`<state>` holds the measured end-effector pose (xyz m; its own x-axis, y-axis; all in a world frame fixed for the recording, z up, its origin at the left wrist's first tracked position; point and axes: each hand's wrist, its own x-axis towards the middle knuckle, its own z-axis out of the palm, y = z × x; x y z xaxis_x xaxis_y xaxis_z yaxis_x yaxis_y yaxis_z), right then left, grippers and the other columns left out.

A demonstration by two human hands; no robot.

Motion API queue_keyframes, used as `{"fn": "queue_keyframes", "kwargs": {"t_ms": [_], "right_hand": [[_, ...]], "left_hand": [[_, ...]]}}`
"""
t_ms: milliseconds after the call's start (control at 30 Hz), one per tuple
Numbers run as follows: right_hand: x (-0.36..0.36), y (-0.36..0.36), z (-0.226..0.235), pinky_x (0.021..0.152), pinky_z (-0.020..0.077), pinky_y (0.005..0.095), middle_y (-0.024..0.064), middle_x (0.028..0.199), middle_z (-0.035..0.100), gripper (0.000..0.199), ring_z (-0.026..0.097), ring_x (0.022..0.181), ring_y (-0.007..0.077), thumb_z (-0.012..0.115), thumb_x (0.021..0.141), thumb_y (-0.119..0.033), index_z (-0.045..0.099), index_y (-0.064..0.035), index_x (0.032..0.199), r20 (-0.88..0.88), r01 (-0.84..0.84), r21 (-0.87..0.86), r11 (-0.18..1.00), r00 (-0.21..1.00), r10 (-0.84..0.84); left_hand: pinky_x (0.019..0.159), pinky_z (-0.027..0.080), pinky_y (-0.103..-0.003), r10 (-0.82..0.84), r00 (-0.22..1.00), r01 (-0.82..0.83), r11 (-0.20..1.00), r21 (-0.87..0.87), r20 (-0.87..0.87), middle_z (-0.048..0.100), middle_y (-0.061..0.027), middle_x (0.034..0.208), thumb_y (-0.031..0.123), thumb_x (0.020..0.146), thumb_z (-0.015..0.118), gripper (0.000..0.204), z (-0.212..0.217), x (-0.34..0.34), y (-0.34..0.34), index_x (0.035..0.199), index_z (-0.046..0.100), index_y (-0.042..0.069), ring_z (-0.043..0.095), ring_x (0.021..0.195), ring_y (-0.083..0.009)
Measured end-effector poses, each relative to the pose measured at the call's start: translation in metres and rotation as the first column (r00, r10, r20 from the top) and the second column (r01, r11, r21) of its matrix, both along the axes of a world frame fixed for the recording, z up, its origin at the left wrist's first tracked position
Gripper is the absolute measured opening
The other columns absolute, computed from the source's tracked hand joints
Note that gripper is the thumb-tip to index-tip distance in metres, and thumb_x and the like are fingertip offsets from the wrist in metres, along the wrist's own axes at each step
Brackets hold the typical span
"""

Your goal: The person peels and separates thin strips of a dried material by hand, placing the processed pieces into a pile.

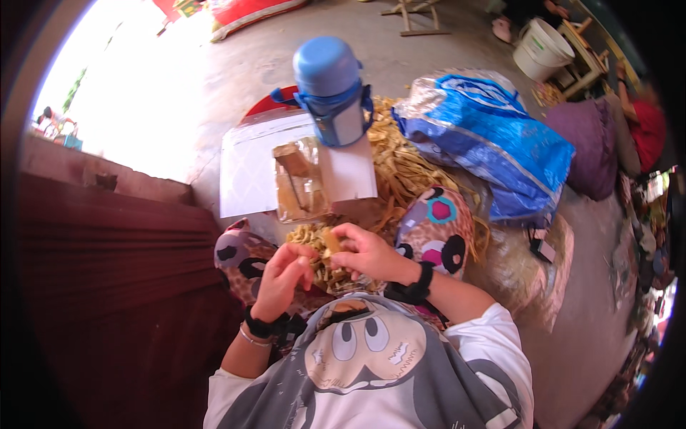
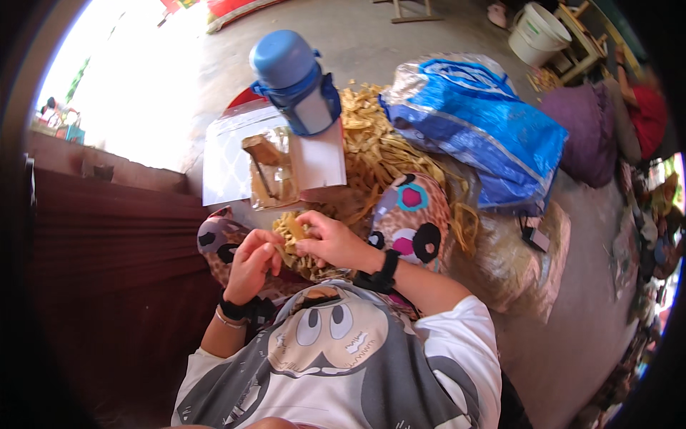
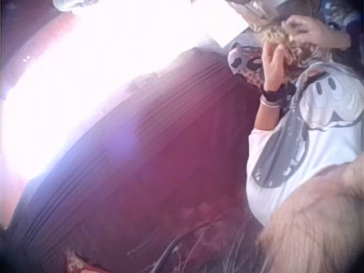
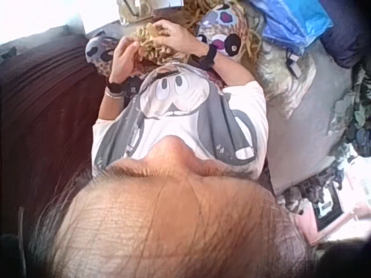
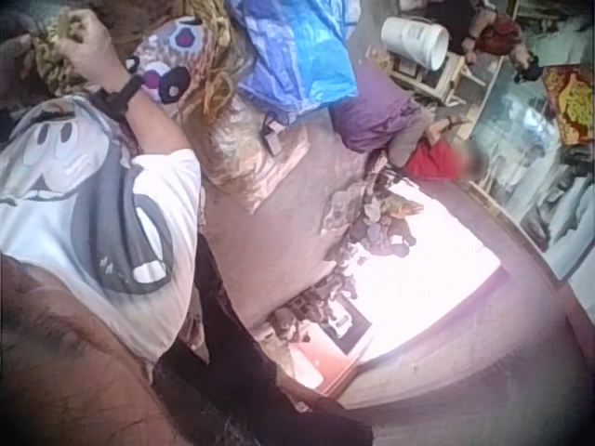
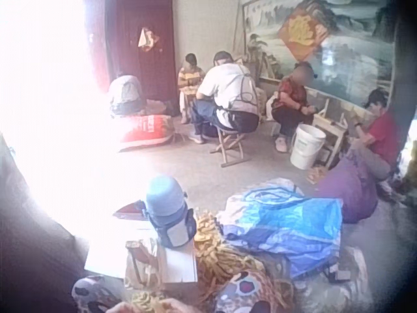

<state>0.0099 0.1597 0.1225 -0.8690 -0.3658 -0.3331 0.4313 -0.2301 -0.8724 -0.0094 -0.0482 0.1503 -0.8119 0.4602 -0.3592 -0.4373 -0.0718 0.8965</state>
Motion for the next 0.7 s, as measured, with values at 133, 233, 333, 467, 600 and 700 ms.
{"fn": "queue_keyframes", "kwargs": {"t_ms": [133,233,333,467,600,700], "right_hand": [[-0.002,-0.004,0.005,0.05,0.0475,0.0184,0.002,0.085,0.063,0.023,0.055,0.064,0.0047,0.055,0.092,-0.015,0.056,-0.0031,0.111,0.064,-0.102,-0.085,0.991,0.992,0.107],[-0.002,-0.005,0.003,0.046,0.046,0.0175,0.0011,0.083,0.062,0.018,0.056,0.062,0.0053,0.054,0.093,-0.018,0.06,-0.0045,0.103,0.177,0.001,-0.118,0.993,0.984,0.021],[-0.001,-0.008,-0.011,0.044,0.0446,0.0168,0.0001,0.081,0.06,0.018,0.055,0.059,0.0059,0.055,0.093,-0.02,0.059,-0.0058,0.103,0.32,0.097,-0.222,0.97,0.947,-0.021],[0.0,-0.007,-0.013,0.044,0.0448,0.0166,0.0002,0.083,0.06,0.024,0.054,0.056,0.0055,0.058,0.091,-0.021,0.054,-0.0061,0.11,0.352,0.005,-0.332,0.943,0.929,0.118],[-0.001,-0.011,-0.003,0.048,0.0469,0.0176,0.0018,0.085,0.061,0.032,0.056,0.06,0.0062,0.061,0.089,-0.017,0.049,-0.0047,0.115,0.354,0.027,-0.246,0.969,0.933,0.064],[0.008,-0.016,-0.007,0.059,0.0498,0.024,0.0053,0.091,0.062,0.031,0.059,0.073,0.0117,0.062,0.086,-0.013,0.052,-0.0007,0.113,0.21,0.023,-0.036,0.999,0.978,-0.015]], "left_hand": [[0.064,0.045,-0.019,-0.135,0.991,0.135,0.991,-0.005,0.014,0.058,0.0001,0.087,0.008,0.091,0.055,0.028,0.002,0.006,0.013,0.118,0.049,0.0,0.054,0.072,-0.0054],[0.062,0.047,-0.022,-0.151,0.988,0.147,0.975,-0.169,-0.011,0.059,-0.0021,0.092,0.005,0.088,0.058,0.023,-0.013,0.004,0.008,0.11,0.052,0.0,0.057,0.074,-0.0104],[0.064,0.05,-0.029,-0.39,0.564,-0.108,0.839,-0.533,-0.728,0.059,-0.0089,0.102,-0.001,0.079,0.059,0.023,-0.017,-0.001,0.006,0.101,0.052,0.001,0.06,0.074,-0.0238],[0.071,0.05,-0.035,-0.415,0.466,0.04,0.892,-0.45,-0.782,0.051,-0.0147,0.118,-0.001,0.072,0.059,0.029,0.01,-0.004,0.013,0.099,0.049,0.002,0.059,0.088,-0.0329],[0.071,0.049,-0.038,-0.406,0.696,0.12,0.879,-0.462,-0.592,0.055,-0.0161,0.099,0.002,0.078,0.056,0.022,-0.008,-0.004,0.009,0.099,0.049,0.002,0.058,0.086,-0.035],[0.067,0.049,-0.038,-0.441,0.686,0.042,0.818,-0.574,-0.579,0.057,-0.0151,0.091,0.0,0.077,0.056,0.021,-0.017,0.002,0.01,0.097,0.049,0.002,0.059,0.082,-0.0343]]}}
